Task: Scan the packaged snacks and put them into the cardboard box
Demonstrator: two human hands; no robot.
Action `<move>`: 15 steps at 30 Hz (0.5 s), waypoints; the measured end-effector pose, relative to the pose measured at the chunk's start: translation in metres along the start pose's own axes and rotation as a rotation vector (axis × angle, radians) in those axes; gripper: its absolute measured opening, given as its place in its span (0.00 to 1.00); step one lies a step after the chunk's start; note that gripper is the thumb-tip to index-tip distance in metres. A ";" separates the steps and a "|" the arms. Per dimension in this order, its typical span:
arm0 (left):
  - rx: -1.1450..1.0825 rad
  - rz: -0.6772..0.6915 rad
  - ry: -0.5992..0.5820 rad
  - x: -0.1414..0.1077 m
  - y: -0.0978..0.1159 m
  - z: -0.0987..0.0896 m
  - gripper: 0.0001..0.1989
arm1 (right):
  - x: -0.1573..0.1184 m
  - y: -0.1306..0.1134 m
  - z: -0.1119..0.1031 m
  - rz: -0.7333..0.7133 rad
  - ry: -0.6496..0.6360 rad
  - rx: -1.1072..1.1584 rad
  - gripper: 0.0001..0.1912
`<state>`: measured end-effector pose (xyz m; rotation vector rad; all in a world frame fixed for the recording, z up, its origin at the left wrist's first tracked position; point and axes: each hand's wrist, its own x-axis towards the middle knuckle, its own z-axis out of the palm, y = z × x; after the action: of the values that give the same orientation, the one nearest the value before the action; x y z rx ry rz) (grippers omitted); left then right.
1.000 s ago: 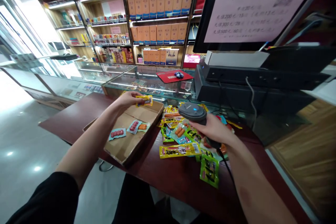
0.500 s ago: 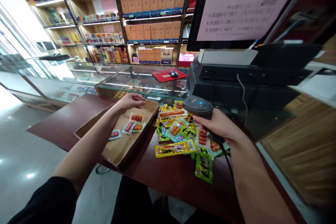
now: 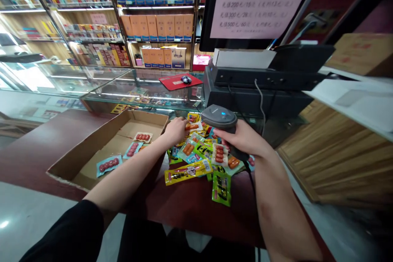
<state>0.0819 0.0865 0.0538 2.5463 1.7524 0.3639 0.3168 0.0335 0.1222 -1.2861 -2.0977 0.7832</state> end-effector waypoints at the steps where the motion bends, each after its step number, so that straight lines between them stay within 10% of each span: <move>1: 0.011 0.008 -0.023 -0.001 -0.002 0.005 0.18 | 0.000 0.001 0.001 -0.003 0.008 -0.001 0.14; 15: -0.180 -0.013 -0.035 -0.002 -0.018 0.011 0.12 | 0.005 0.002 0.010 -0.073 0.082 0.020 0.19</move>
<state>0.0669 0.0923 0.0404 2.4019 1.6423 0.4514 0.3089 0.0366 0.1151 -1.2037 -2.0544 0.7060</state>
